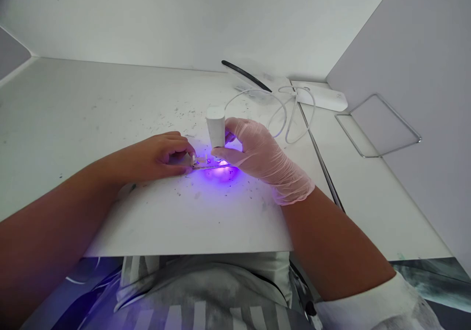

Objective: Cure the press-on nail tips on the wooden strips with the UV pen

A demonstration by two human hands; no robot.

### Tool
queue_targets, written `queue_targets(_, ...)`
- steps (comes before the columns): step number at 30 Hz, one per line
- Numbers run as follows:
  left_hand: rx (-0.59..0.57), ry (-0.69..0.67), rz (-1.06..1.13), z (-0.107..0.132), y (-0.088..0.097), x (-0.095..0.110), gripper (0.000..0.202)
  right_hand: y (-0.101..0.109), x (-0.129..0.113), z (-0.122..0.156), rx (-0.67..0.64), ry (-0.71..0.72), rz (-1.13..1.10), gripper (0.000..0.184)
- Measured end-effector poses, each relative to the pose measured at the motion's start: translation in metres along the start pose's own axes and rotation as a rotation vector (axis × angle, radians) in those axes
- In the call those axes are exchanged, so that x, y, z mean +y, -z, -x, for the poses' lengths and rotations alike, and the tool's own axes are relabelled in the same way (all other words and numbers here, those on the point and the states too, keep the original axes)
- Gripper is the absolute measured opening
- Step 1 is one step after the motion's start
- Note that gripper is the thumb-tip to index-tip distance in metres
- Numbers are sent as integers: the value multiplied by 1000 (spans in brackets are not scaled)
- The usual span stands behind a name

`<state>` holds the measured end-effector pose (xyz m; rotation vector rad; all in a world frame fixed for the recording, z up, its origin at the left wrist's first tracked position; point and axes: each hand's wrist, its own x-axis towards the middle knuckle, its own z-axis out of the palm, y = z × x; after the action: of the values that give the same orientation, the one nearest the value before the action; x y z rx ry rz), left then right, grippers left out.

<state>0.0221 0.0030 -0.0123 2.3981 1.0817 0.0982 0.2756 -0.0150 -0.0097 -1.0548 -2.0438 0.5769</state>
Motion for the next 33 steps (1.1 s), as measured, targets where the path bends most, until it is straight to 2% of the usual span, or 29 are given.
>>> queue_targets(33,4,4,-1,0,0,-1,28,0,-1,0,-5,-20,5,9)
